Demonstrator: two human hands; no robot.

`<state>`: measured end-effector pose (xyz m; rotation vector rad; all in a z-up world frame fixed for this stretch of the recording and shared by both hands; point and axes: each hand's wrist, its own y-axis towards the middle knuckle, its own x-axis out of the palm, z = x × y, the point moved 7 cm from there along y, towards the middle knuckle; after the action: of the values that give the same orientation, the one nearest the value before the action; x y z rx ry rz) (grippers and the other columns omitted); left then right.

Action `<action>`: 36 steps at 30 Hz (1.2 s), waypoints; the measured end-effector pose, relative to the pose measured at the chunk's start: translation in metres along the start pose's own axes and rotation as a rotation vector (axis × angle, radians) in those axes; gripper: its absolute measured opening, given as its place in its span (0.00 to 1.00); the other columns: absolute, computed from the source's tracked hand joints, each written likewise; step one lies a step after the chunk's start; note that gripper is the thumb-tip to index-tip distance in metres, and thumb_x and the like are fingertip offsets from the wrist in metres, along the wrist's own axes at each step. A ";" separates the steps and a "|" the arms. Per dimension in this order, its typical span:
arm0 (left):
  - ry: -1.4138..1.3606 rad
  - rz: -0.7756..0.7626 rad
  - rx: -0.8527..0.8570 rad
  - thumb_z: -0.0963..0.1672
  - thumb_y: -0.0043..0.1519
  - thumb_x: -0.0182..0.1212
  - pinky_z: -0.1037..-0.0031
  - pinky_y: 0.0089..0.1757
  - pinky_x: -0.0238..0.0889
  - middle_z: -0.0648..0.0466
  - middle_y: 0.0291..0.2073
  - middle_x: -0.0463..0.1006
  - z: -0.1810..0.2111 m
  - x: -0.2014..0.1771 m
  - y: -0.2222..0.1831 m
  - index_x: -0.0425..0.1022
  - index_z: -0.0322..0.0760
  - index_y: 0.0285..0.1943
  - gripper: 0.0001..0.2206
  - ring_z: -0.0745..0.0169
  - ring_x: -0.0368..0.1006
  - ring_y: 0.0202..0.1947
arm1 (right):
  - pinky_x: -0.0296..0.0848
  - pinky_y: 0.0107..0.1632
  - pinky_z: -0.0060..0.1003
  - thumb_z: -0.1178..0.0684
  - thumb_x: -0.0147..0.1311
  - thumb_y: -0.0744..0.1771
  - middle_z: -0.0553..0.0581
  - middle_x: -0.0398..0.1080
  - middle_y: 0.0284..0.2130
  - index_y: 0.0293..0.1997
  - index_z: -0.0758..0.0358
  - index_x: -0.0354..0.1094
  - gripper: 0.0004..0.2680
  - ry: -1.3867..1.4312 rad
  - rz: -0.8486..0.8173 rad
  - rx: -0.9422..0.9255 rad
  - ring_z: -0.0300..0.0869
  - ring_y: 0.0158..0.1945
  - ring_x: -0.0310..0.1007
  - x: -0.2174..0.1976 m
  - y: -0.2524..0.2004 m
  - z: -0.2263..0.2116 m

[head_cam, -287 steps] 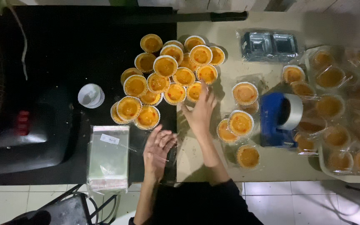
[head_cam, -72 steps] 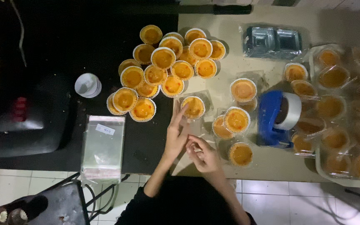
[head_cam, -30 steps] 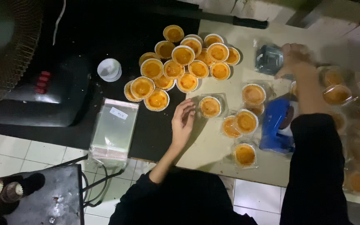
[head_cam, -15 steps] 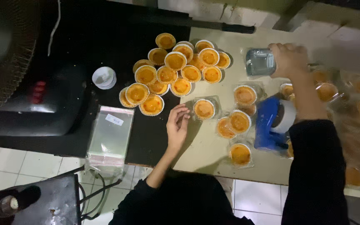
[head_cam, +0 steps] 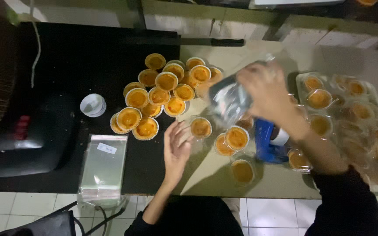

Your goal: The person picks up egg tarts from a table and places them into individual clear plastic containers, then closes the lids and uses a tape dispenser to seal them.

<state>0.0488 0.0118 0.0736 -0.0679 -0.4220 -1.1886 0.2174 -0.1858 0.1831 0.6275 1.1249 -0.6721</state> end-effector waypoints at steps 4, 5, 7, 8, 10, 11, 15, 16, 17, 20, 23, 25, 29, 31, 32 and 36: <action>-0.092 -0.178 -0.035 0.49 0.49 0.70 0.50 0.55 0.62 0.36 0.65 0.57 0.021 0.029 -0.002 0.40 0.39 0.74 0.47 0.43 0.61 0.61 | 0.59 0.52 0.68 0.43 0.63 0.51 0.51 0.62 0.61 0.63 0.46 0.59 0.33 0.114 0.148 -0.260 0.54 0.66 0.53 -0.031 -0.037 -0.081; -0.124 -0.207 -0.054 0.49 0.47 0.73 0.46 0.57 0.60 0.35 0.63 0.59 0.022 0.031 -0.002 0.40 0.40 0.73 0.49 0.43 0.62 0.61 | 0.58 0.53 0.64 0.49 0.61 0.53 0.52 0.60 0.62 0.63 0.46 0.58 0.31 0.132 0.265 -0.381 0.54 0.66 0.53 -0.043 -0.051 -0.103; -0.222 -0.160 -0.153 0.49 0.50 0.70 0.48 0.56 0.61 0.40 0.61 0.61 0.011 0.032 -0.011 0.45 0.42 0.70 0.42 0.46 0.63 0.60 | 0.54 0.56 0.65 0.50 0.63 0.52 0.54 0.63 0.59 0.65 0.49 0.57 0.32 0.173 0.253 -0.379 0.54 0.65 0.54 -0.046 -0.060 -0.114; -0.319 -0.101 -0.241 0.48 0.53 0.67 0.50 0.56 0.61 0.45 0.60 0.63 0.003 0.030 -0.015 0.49 0.44 0.67 0.35 0.49 0.63 0.59 | 0.51 0.59 0.65 0.51 0.66 0.52 0.57 0.65 0.56 0.66 0.52 0.56 0.34 0.210 0.249 -0.390 0.54 0.64 0.55 -0.048 -0.064 -0.120; -0.428 0.030 -0.464 0.48 0.53 0.60 0.47 0.53 0.63 0.42 0.57 0.68 -0.068 -0.006 -0.036 0.53 0.43 0.68 0.33 0.43 0.67 0.56 | 0.45 0.62 0.67 0.39 0.63 0.55 0.60 0.60 0.60 0.67 0.52 0.53 0.34 0.392 0.106 -0.341 0.57 0.66 0.51 -0.060 -0.064 -0.107; -0.539 0.167 -0.682 0.48 0.54 0.54 0.44 0.50 0.64 0.39 0.55 0.72 -0.110 -0.025 -0.052 0.57 0.42 0.69 0.31 0.38 0.71 0.52 | 0.39 0.66 0.68 0.26 0.60 0.57 0.63 0.55 0.64 0.68 0.52 0.51 0.37 0.568 -0.037 -0.296 0.59 0.68 0.48 -0.062 -0.063 -0.100; -0.575 0.217 -0.709 0.49 0.45 0.58 0.52 0.45 0.71 0.43 0.48 0.78 -0.166 -0.087 -0.070 0.67 0.43 0.63 0.31 0.46 0.76 0.43 | 0.49 0.69 0.59 0.34 0.66 0.55 0.66 0.52 0.63 0.68 0.62 0.51 0.38 0.841 0.449 -0.029 0.62 0.69 0.49 -0.044 -0.089 -0.068; -0.547 0.183 -0.714 0.49 0.49 0.57 0.48 0.45 0.69 0.39 0.51 0.75 -0.186 -0.103 -0.075 0.66 0.42 0.64 0.30 0.41 0.74 0.46 | 0.45 0.69 0.59 0.43 0.61 0.59 0.68 0.49 0.65 0.69 0.65 0.45 0.35 1.147 0.434 -0.025 0.61 0.70 0.46 -0.035 -0.091 -0.071; -0.519 0.149 -0.719 0.49 0.52 0.56 0.44 0.46 0.68 0.35 0.54 0.73 -0.207 -0.120 -0.080 0.65 0.40 0.65 0.29 0.35 0.72 0.49 | 0.42 0.69 0.58 0.53 0.56 0.62 0.70 0.46 0.67 0.71 0.69 0.38 0.32 1.453 0.410 -0.020 0.61 0.71 0.42 -0.025 -0.093 -0.076; -0.231 0.137 -0.745 0.54 0.57 0.51 0.44 0.52 0.64 0.39 0.61 0.68 -0.088 -0.071 -0.057 0.50 0.47 0.73 0.33 0.37 0.69 0.55 | 0.48 0.67 0.56 0.58 0.58 0.62 0.66 0.53 0.65 0.68 0.66 0.47 0.27 1.587 0.501 0.285 0.57 0.69 0.48 0.013 -0.110 -0.096; 0.018 0.289 -0.618 0.55 0.65 0.41 0.56 0.60 0.55 0.45 0.70 0.53 -0.049 -0.048 -0.042 0.46 0.33 0.73 0.32 0.47 0.55 0.67 | 0.55 0.64 0.58 0.61 0.59 0.60 0.69 0.57 0.62 0.68 0.67 0.46 0.29 1.698 0.557 0.369 0.57 0.66 0.53 0.010 -0.112 -0.106; 0.011 0.282 -0.541 0.54 0.65 0.42 0.60 0.54 0.57 0.48 0.61 0.57 -0.039 -0.050 -0.037 0.51 0.34 0.66 0.26 0.52 0.58 0.59 | 0.53 0.66 0.57 0.61 0.61 0.59 0.68 0.54 0.63 0.68 0.67 0.45 0.31 1.633 0.564 0.360 0.56 0.68 0.50 0.001 -0.110 -0.109; -0.029 0.218 -0.238 0.51 0.68 0.46 0.77 0.31 0.63 0.58 0.26 0.74 -0.013 -0.053 -0.021 0.71 0.39 0.35 0.17 0.73 0.70 0.30 | 0.53 0.69 0.47 0.46 0.60 0.60 0.60 0.54 0.65 0.68 0.62 0.47 0.31 1.550 0.398 0.466 0.48 0.69 0.53 -0.011 -0.109 -0.108; 0.142 0.211 -0.160 0.49 0.68 0.46 0.78 0.29 0.57 0.61 0.23 0.68 -0.003 -0.057 -0.019 0.66 0.41 0.31 0.14 0.76 0.63 0.27 | 0.54 0.68 0.47 0.45 0.59 0.60 0.60 0.52 0.66 0.69 0.62 0.45 0.31 1.597 0.374 0.474 0.48 0.68 0.52 0.005 -0.115 -0.108; 0.310 0.207 -0.080 0.47 0.69 0.47 0.80 0.27 0.50 0.64 0.20 0.61 0.006 -0.059 -0.018 0.61 0.44 0.27 0.14 0.78 0.55 0.23 | 0.55 0.67 0.47 0.45 0.58 0.61 0.61 0.50 0.66 0.69 0.61 0.44 0.32 1.642 0.347 0.476 0.49 0.68 0.52 0.013 -0.118 -0.108; 0.230 0.097 0.087 0.54 0.69 0.38 0.76 0.27 0.53 0.62 0.21 0.64 0.013 -0.051 -0.013 0.62 0.42 0.27 0.21 0.76 0.59 0.22 | 0.60 0.65 0.50 0.42 0.54 0.63 0.61 0.49 0.67 0.70 0.57 0.44 0.29 1.708 0.304 0.435 0.50 0.69 0.52 0.019 -0.120 -0.114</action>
<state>0.0181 0.0553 0.0660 0.1214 -0.2642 -1.0668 0.0651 -0.1814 0.1166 1.8593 2.3522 0.0688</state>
